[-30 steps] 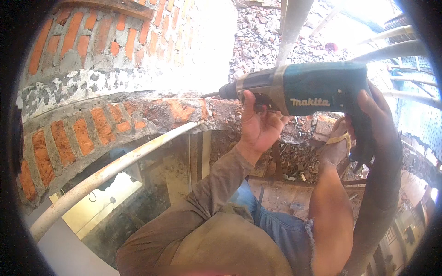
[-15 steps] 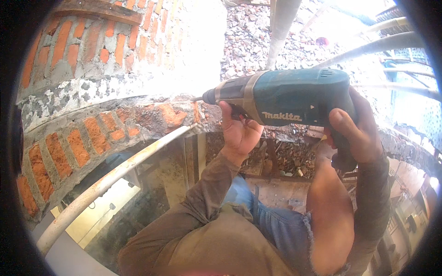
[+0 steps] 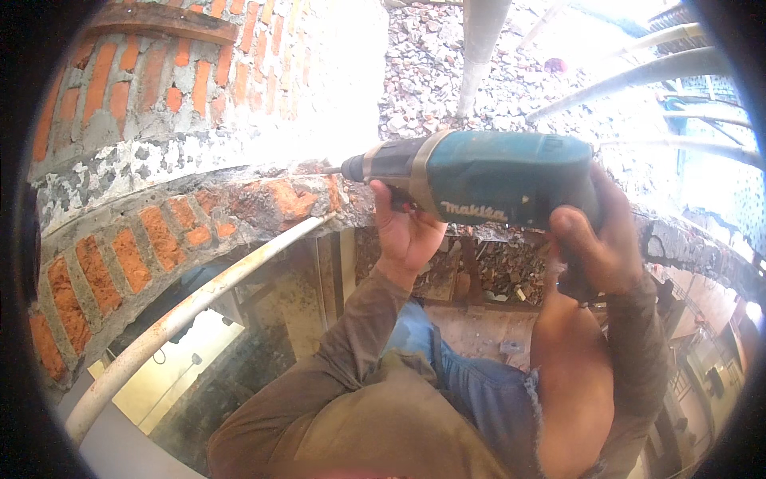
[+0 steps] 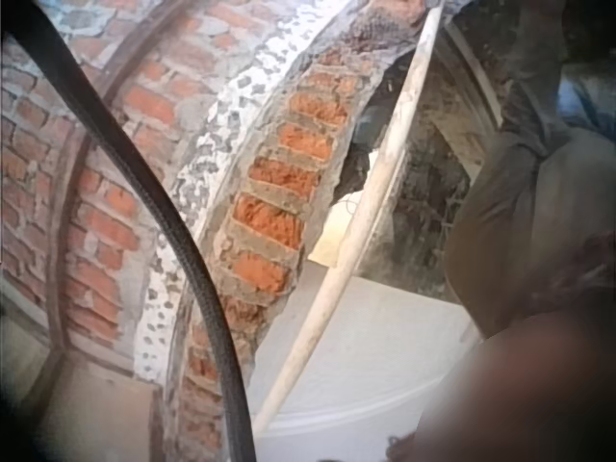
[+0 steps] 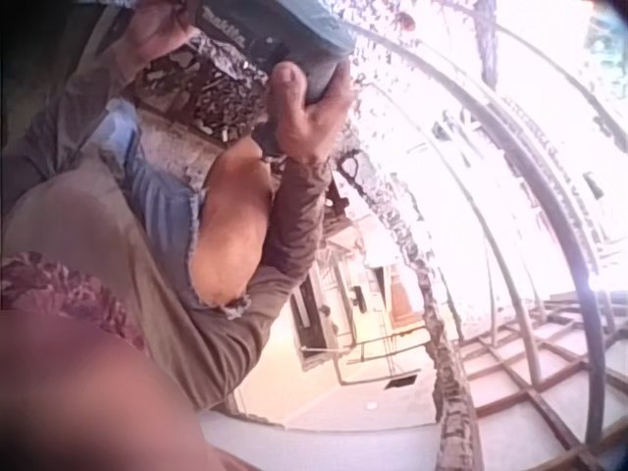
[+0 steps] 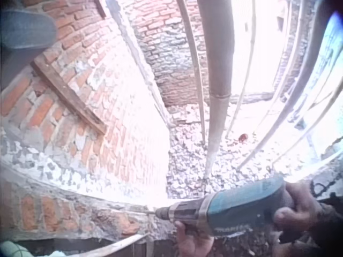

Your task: The person uses a hammer to chip away at a brick wall and then drills multiple holes into the wall using a corded rotary hammer. The person works on a wooden platform in a partially demolished room.

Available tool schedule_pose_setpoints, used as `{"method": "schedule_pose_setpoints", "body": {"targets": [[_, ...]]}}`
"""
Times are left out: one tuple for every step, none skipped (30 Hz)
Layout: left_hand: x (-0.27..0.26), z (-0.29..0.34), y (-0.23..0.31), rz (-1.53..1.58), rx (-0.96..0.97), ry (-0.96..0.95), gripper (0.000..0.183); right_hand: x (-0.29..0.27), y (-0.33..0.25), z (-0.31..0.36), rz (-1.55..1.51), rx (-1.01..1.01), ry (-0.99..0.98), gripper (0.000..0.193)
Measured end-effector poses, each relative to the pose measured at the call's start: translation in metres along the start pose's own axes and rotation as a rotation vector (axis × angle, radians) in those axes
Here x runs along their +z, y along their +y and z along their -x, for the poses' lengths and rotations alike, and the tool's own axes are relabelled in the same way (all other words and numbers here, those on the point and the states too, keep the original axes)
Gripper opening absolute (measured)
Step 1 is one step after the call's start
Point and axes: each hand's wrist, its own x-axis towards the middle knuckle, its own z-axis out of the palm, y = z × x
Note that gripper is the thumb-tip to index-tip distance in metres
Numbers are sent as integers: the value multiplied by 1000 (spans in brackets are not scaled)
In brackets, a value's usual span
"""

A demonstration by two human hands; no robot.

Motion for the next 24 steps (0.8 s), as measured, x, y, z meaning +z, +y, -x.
{"method": "schedule_pose_setpoints", "body": {"targets": [[0,2,0,-24,13,3,66,4,-2,1,-2,-27,-4,80],[0,4,2,-48,34,-34,67,10,-2,1,38,-49,-6,81],[0,4,3,-72,53,-73,68,11,-5,1,80,-125,-22,79],[1,7,3,-88,57,-109,70,13,-6,1,130,-161,-64,78],[2,5,5,-52,49,-147,72,13,-6,0,79,-116,-44,77],[4,6,6,-60,46,-67,72,12,-7,1,55,-57,-49,77],[7,2,8,-79,27,-52,72,11,-6,1,87,-30,10,79],[10,1,8,-60,-1,-48,68,6,-5,1,-1,-10,-8,82],[14,-1,7,-72,-21,-2,65,4,-2,3,-72,-15,17,84],[19,-3,7,-23,-56,-38,61,-1,-1,5,-120,6,48,87],[25,-2,3,-15,-72,-33,57,-6,1,8,-146,-3,32,89],[31,0,-1,-52,-86,-53,52,-9,3,10,-183,3,40,92],[38,2,-6,-97,-62,-49,47,-14,3,12,-196,36,39,92],[44,5,-8,-119,-16,26,43,-16,5,12,-223,73,28,93],[51,7,-9,-158,22,81,40,-16,6,11,-226,76,19,90],[56,8,-8,-189,56,96,37,-15,7,8,-244,55,17,89],[59,11,-3,-212,54,89,37,-10,9,4,-262,39,13,87],[61,12,3,-210,74,99,37,-5,11,-2,-286,22,5,86],[62,11,11,-191,90,74,37,1,13,-9,-309,19,-16,80],[61,11,19,-173,115,120,37,9,15,-16,-279,42,-17,79],[57,11,22,-244,234,172,38,17,19,-23,-273,70,-27,78],[54,8,28,-254,256,183,38,24,20,-29,-279,80,-50,78],[50,5,33,-248,276,190,39,29,21,-33,-277,81,-48,78],[45,5,37,-239,287,186,39,32,20,-36,-246,48,-72,73]]}}
